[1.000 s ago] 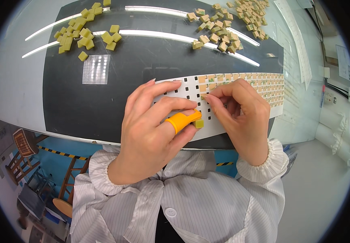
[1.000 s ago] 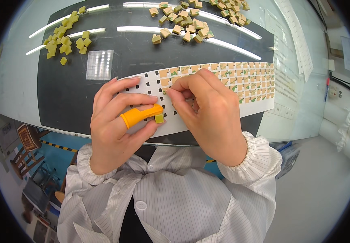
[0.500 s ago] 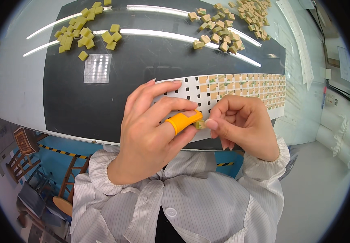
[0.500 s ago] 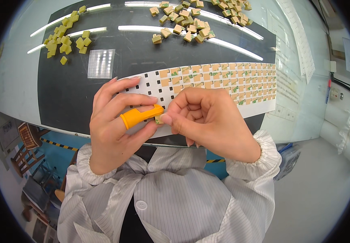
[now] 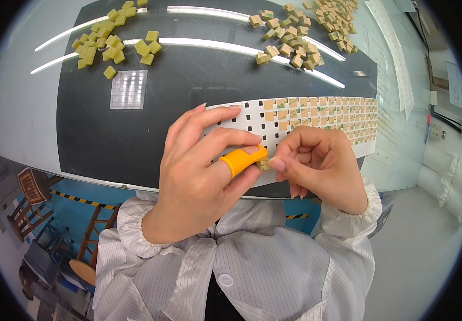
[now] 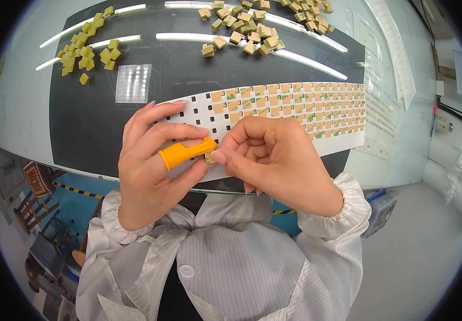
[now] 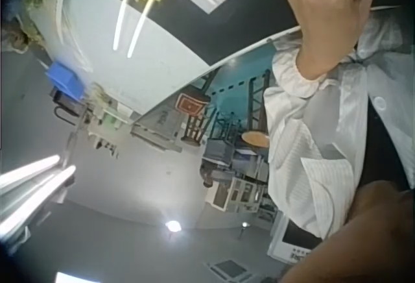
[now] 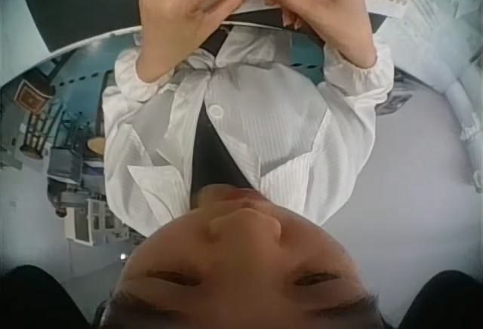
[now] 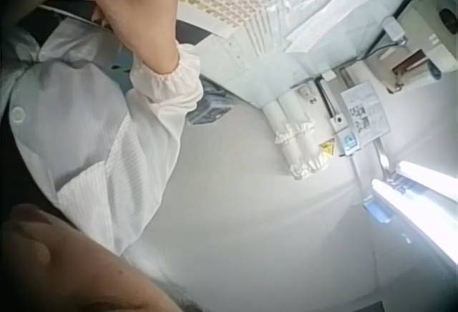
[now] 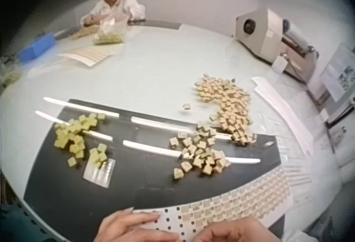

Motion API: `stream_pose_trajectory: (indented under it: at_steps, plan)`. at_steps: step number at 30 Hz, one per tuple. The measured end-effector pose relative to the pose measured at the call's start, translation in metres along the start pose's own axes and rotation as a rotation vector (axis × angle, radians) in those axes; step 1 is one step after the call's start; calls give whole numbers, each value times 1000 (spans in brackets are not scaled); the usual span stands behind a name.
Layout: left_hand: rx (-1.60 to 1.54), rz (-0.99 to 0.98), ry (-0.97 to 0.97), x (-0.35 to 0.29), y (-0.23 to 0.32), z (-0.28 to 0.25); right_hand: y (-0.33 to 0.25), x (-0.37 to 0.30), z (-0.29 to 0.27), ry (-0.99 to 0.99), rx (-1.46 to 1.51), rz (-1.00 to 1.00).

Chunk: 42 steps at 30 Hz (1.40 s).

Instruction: Manually inserting small plastic electronic components into a perforated grid panel at a factory workstation.

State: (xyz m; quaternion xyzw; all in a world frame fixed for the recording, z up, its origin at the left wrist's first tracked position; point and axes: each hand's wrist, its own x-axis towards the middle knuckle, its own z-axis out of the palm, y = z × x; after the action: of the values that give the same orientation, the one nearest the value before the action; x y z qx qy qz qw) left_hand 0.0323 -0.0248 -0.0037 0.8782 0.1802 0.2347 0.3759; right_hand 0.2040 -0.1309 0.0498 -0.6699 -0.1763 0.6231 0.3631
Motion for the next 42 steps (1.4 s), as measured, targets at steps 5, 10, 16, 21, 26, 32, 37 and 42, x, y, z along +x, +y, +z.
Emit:
stream_pose_trajectory:
  at_steps: [5, 10, 16, 21, 26, 32, 37, 42]
  plan:
    - [2, 1, -5, 0, 0, -1, 0, 0, 0, 6, -1, 5]
    - [9, 37, 11, 0, 0, 0, -1, 0, 1, 3, -9, 6]
    - [3, 39, 12, 1, 0, 0, 1, 1, 3, 3, 6, -39]
    - [5, 26, 14, 1, 0, 1, 13, 3, 5, 16, -122, -227]
    - [-10, 33, 10, 0, -1, 0, 14, 1, 7, 71, -60, -255]
    - [-1, 4, 14, -1, 1, 0, 22, 4, 0, -4, -287, -452]
    - [22, -7, 4, -1, 1, -1, 14, 2, 2, -2, -86, -265]
    - [25, 22, 12, -2, 0, -2, 4, 2, 0, -11, -76, -134]
